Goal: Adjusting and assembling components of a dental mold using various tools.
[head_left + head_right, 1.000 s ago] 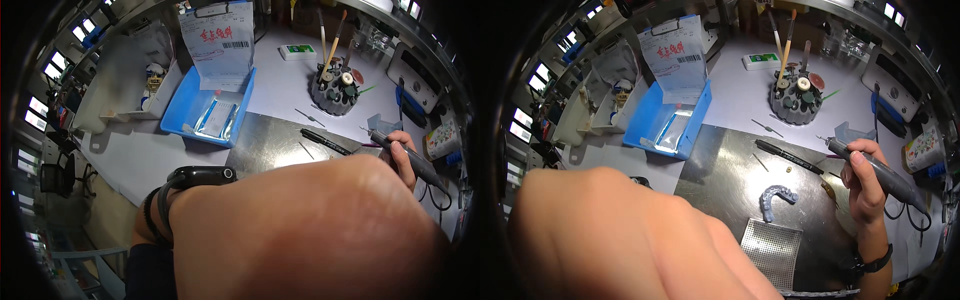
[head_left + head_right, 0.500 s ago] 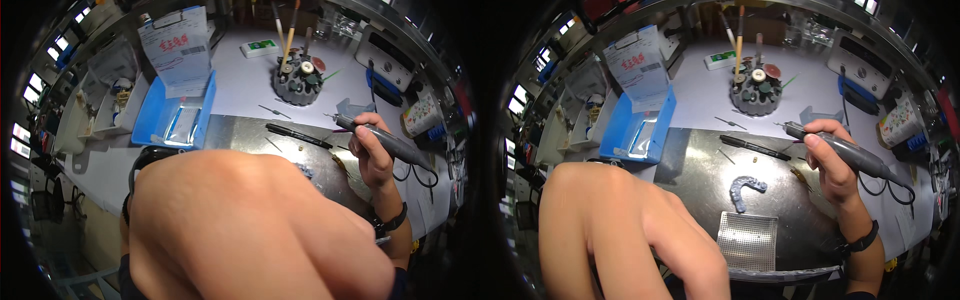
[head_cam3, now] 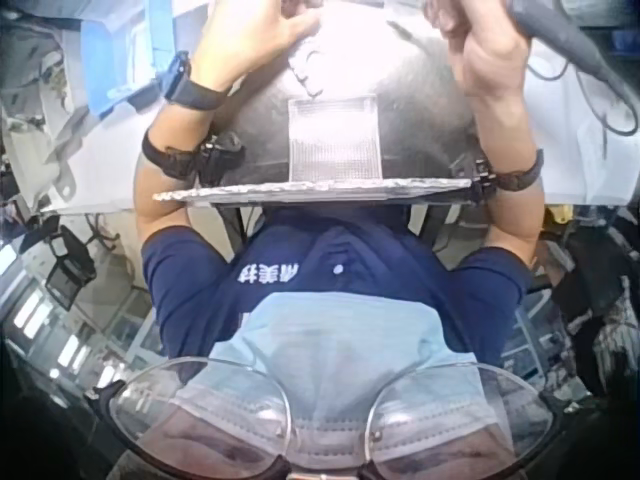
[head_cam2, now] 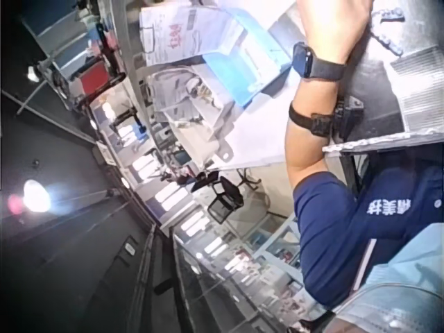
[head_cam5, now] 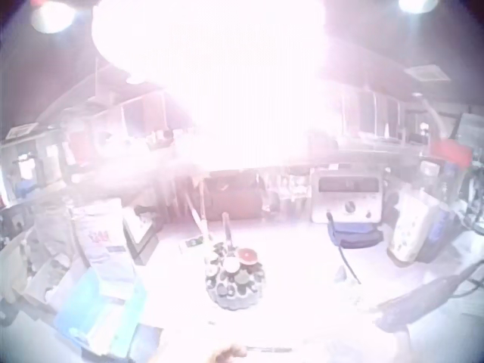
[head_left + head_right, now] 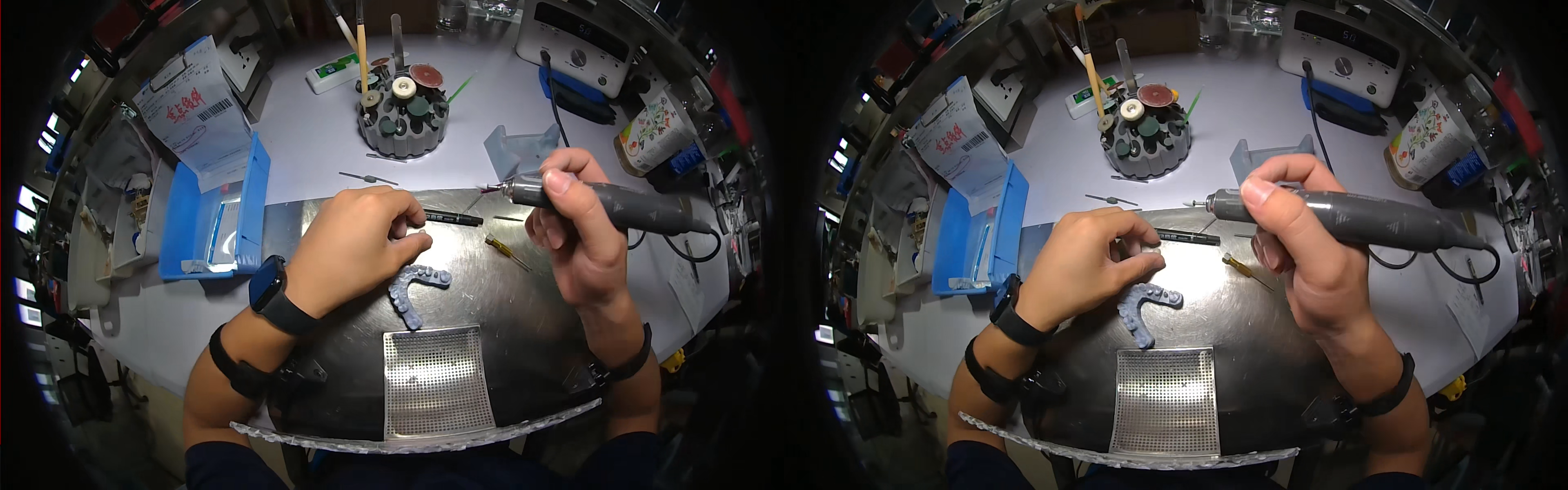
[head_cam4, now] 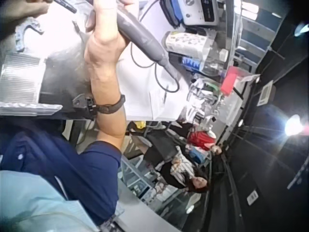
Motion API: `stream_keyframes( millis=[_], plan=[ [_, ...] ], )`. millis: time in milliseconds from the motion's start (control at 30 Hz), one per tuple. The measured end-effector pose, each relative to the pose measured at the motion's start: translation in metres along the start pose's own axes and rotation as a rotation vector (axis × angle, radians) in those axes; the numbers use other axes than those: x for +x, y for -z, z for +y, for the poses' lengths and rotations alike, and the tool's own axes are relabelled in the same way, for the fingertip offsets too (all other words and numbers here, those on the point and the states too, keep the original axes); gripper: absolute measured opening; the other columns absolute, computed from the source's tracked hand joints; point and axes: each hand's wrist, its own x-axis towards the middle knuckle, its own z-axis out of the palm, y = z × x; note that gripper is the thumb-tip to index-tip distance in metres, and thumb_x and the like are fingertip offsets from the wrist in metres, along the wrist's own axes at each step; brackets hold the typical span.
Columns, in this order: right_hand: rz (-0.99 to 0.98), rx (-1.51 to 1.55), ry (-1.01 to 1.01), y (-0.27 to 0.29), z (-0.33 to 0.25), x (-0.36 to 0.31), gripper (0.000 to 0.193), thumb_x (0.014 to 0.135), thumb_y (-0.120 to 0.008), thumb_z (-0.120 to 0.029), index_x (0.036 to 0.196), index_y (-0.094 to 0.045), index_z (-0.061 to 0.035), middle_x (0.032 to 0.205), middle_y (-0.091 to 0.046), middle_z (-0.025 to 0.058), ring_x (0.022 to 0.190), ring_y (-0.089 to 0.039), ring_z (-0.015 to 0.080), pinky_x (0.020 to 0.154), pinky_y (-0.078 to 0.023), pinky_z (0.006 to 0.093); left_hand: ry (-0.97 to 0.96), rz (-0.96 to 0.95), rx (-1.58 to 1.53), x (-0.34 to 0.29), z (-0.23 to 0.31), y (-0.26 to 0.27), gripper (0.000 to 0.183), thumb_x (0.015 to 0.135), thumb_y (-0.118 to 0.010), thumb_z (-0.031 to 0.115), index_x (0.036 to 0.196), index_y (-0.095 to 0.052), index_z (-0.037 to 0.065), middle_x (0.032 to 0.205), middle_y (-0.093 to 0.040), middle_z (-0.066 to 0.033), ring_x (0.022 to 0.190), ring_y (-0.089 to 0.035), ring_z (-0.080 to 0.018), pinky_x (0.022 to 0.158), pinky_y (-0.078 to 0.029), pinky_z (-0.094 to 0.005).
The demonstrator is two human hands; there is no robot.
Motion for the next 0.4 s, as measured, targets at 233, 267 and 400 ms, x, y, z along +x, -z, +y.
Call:
stream_keyframes(
  millis=[233,267,400],
  plan=[
    [-0.115,-0.120,0.004,0.006,0.016,-0.005,0.031,0.094,-0.068,-0.016,0.117,-0.061,0.0036,0.088,-0.070,0.0074,0.082,-0.065,0.0100,0.079,-0.053,0.0264,-0.112,0.075,-0.040,-0.002,-0.007,-0.012,0.016,0.080,-0.084,0.011,0.093,-0.077,0.004,0.079,-0.070,-0.0064,0.063,-0.064,-0.0156,0.059,-0.050,-0.0280],
    [-0.115,-0.112,0.003,0.007,0.019,-0.005,0.031,0.094,-0.068,-0.016,0.117,-0.061,0.0036,0.088,-0.070,0.0074,0.082,-0.065,0.0100,0.079,-0.053,0.0264,-0.125,0.094,-0.038,-0.003,-0.006,-0.011,0.016,0.080,-0.084,0.010,0.092,-0.077,0.004,0.078,-0.070,-0.0058,0.062,-0.063,-0.0156,0.058,-0.050,-0.0278],
    [-0.185,-0.126,0.094,0.016,0.028,-0.005,0.038,0.091,-0.070,-0.016,0.121,-0.059,0.0052,0.097,-0.072,0.0124,0.087,-0.066,0.0123,0.084,-0.052,0.0278,0.129,0.062,-0.405,-0.010,0.020,0.011,0.008,0.090,-0.080,0.012,0.098,-0.078,0.010,0.090,-0.076,0.0000,0.072,-0.073,-0.0172,0.065,-0.057,-0.0247]
  ],
)
